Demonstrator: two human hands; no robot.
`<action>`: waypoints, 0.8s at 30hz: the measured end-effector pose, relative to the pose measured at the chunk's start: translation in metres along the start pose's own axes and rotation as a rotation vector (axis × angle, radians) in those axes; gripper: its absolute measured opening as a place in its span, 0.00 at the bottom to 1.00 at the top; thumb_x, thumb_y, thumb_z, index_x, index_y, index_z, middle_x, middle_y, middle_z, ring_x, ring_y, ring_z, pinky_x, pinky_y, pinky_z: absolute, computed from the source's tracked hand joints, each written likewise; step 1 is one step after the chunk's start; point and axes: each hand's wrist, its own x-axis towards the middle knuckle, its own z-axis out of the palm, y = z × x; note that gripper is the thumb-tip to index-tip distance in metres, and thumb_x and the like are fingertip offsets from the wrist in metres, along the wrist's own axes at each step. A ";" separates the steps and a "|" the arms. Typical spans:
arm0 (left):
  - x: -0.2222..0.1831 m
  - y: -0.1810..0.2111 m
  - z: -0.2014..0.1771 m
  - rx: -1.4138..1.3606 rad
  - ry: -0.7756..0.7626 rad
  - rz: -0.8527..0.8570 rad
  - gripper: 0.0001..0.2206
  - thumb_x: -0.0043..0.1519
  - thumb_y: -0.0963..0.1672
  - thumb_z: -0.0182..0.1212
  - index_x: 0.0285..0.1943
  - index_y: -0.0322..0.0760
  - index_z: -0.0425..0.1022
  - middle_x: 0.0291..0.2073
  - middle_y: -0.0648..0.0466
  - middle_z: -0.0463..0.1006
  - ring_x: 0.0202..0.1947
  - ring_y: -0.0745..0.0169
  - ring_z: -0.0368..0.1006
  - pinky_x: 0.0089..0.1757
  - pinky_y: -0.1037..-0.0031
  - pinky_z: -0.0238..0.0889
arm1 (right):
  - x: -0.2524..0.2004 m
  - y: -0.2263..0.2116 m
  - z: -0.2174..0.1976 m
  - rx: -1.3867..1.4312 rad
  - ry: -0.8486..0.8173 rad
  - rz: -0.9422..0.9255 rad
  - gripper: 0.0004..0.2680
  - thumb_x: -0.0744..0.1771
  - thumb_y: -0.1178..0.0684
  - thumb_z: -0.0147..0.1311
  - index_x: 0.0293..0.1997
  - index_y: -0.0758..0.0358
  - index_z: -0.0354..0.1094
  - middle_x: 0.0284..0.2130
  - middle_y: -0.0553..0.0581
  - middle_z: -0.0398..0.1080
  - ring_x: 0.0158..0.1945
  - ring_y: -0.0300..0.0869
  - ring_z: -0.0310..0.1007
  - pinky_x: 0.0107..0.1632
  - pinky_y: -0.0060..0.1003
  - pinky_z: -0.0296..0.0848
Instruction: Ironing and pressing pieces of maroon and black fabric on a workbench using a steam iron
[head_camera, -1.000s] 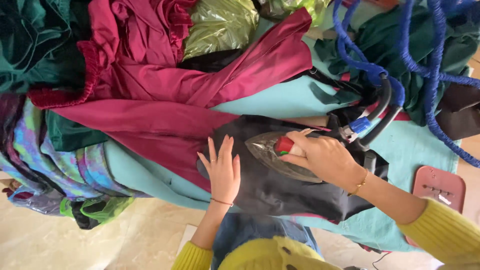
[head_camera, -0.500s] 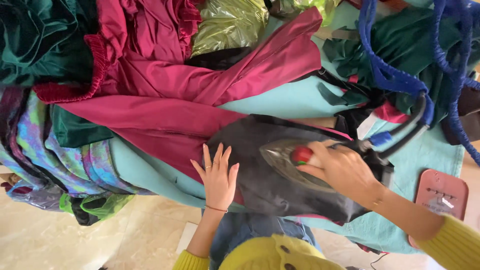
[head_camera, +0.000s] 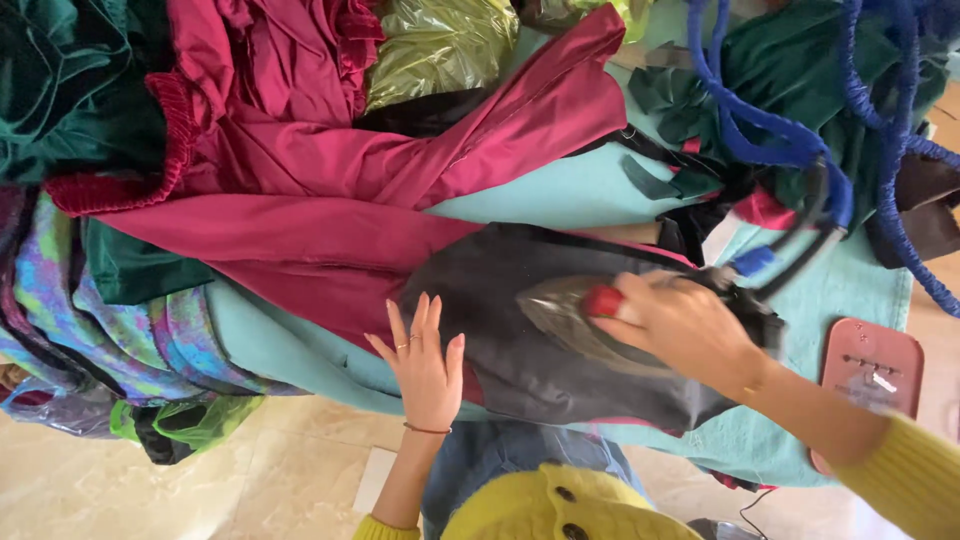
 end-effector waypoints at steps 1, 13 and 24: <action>0.002 0.005 0.000 0.017 -0.003 0.021 0.27 0.73 0.56 0.36 0.77 0.46 0.60 0.74 0.52 0.63 0.78 0.35 0.43 0.65 0.29 0.27 | -0.020 0.014 0.008 -0.034 -0.014 0.046 0.18 0.64 0.29 0.55 0.47 0.47 0.66 0.21 0.58 0.72 0.29 0.51 0.78 0.41 0.42 0.77; 0.037 0.104 0.019 -0.001 -0.254 0.474 0.30 0.67 0.59 0.50 0.77 0.55 0.60 0.78 0.54 0.54 0.77 0.54 0.51 0.61 0.29 0.44 | -0.154 0.104 -0.013 0.095 -0.300 0.364 0.19 0.67 0.31 0.39 0.42 0.55 0.66 0.13 0.51 0.64 0.20 0.45 0.67 0.27 0.41 0.65; 0.042 0.098 0.014 0.052 -0.223 0.485 0.26 0.67 0.56 0.54 0.73 0.53 0.66 0.75 0.53 0.60 0.75 0.51 0.54 0.59 0.22 0.41 | -0.339 0.196 -0.008 -0.230 -0.397 0.500 0.12 0.72 0.45 0.37 0.41 0.51 0.71 0.31 0.47 0.79 0.38 0.50 0.80 0.46 0.44 0.75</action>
